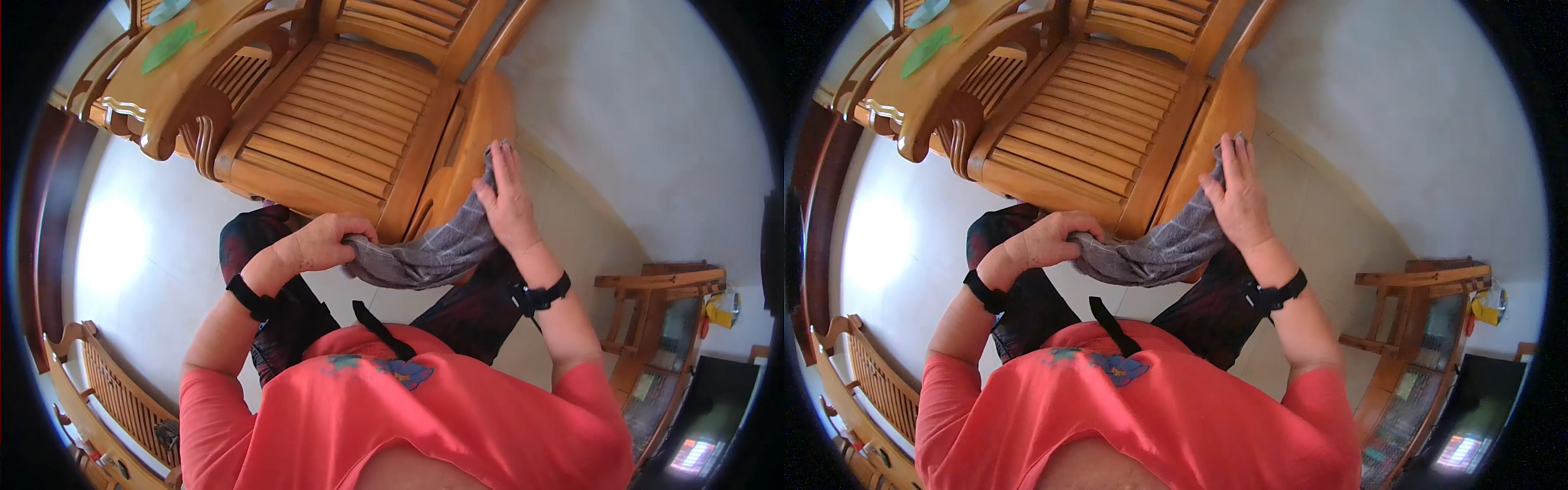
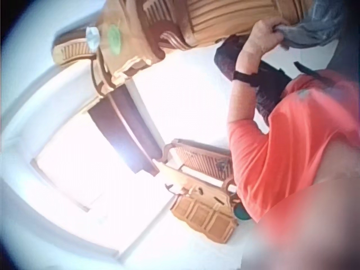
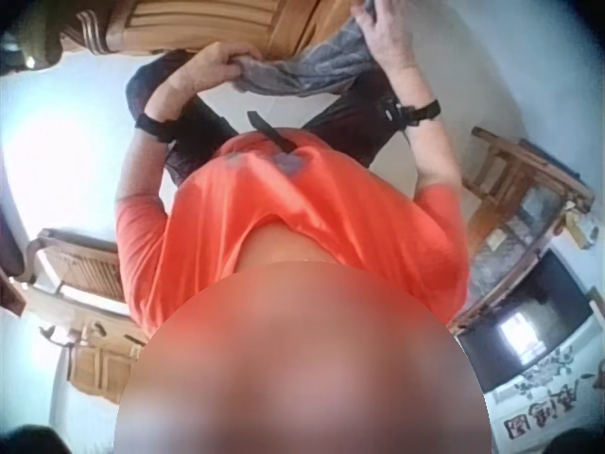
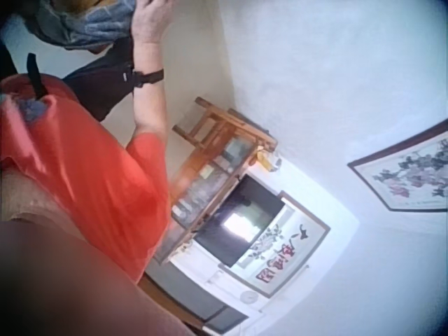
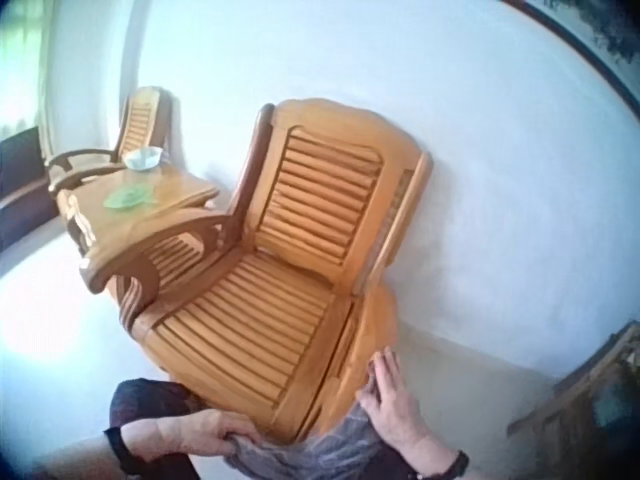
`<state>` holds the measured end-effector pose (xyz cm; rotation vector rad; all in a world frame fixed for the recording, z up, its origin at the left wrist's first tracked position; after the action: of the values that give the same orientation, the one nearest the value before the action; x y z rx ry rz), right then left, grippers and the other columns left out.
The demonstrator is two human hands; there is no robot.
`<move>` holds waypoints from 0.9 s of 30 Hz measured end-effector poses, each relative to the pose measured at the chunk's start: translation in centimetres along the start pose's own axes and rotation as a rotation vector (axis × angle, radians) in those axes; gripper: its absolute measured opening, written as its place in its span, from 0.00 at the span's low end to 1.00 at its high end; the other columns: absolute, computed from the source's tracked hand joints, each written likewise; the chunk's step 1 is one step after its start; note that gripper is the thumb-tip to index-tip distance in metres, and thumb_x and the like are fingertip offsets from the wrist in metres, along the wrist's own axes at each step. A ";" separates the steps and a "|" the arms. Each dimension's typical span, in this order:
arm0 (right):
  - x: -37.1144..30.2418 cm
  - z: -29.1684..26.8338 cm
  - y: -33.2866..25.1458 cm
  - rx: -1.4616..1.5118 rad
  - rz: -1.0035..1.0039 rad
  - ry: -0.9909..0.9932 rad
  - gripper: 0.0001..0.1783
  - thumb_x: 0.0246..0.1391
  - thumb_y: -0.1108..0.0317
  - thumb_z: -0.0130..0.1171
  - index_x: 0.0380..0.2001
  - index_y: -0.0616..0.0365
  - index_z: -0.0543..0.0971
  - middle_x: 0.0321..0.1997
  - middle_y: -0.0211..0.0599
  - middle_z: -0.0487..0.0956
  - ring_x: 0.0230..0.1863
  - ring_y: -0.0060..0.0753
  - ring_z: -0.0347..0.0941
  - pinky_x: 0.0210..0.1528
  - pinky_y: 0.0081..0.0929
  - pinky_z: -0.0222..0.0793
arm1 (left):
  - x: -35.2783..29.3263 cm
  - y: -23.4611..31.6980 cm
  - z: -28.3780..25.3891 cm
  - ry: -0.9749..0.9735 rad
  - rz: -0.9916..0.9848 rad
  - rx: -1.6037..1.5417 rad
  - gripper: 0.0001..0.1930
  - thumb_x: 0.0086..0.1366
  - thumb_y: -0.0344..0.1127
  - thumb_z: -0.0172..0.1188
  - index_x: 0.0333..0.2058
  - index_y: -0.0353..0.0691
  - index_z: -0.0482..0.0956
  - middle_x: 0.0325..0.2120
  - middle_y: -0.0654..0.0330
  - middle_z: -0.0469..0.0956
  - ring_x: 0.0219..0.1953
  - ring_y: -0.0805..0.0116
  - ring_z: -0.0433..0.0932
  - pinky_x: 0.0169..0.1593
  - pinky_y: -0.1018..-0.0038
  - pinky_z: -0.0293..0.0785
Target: Wiping down wooden chairs and a table with a cloth.
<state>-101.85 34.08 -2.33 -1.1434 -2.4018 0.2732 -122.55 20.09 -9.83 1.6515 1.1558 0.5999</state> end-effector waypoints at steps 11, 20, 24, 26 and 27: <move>9.0 3.9 8.7 -0.051 0.012 -0.310 0.34 0.68 0.54 0.47 0.68 0.66 0.60 0.75 0.57 0.53 0.77 0.55 0.45 0.76 0.38 0.43 | 7.2 -2.3 -3.3 0.160 -0.026 -0.478 0.25 0.51 0.21 0.54 0.51 0.37 0.79 0.42 0.61 0.82 0.47 0.71 0.78 0.55 0.74 0.72; 21.0 7.9 27.1 -0.088 0.408 -0.468 0.40 0.69 0.43 0.33 0.71 0.65 0.55 0.78 0.51 0.50 0.79 0.43 0.41 0.78 0.32 0.35 | 12.4 -6.6 -1.9 -0.003 -0.069 -0.823 0.34 0.61 0.27 0.65 0.66 0.38 0.65 0.53 0.60 0.75 0.56 0.71 0.72 0.61 0.71 0.69; 18.5 7.7 24.4 0.199 0.204 -0.370 0.30 0.70 0.61 0.42 0.71 0.59 0.57 0.77 0.51 0.51 0.77 0.45 0.48 0.76 0.33 0.45 | 12.4 -7.9 -1.7 -0.083 -0.140 -0.592 0.33 0.61 0.29 0.64 0.65 0.41 0.66 0.52 0.56 0.77 0.52 0.69 0.74 0.58 0.73 0.71; 14.8 5.9 17.9 0.437 0.064 -0.328 0.29 0.67 0.69 0.48 0.70 0.56 0.61 0.77 0.49 0.53 0.77 0.46 0.50 0.75 0.35 0.50 | 12.0 -7.9 -2.0 -0.102 -0.166 -0.532 0.33 0.60 0.31 0.64 0.65 0.42 0.67 0.49 0.55 0.78 0.50 0.69 0.76 0.56 0.73 0.72; 12.9 4.6 14.2 0.249 0.009 -0.360 0.29 0.66 0.70 0.49 0.69 0.56 0.63 0.77 0.46 0.54 0.77 0.45 0.50 0.75 0.36 0.50 | 12.1 -8.2 -1.9 -0.132 -0.184 -0.458 0.32 0.59 0.33 0.64 0.64 0.42 0.69 0.47 0.54 0.80 0.48 0.68 0.77 0.54 0.72 0.73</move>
<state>-101.47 53.19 -7.37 -1.0620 -2.5701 0.8192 -122.27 32.21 -18.21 1.1640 0.9737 0.5775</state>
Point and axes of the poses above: each hand's wrist, its own x-axis towards the middle knuckle, its own z-axis out of the palm, y = z × x, the point moved 10 cm from there along x, towards the middle knuckle
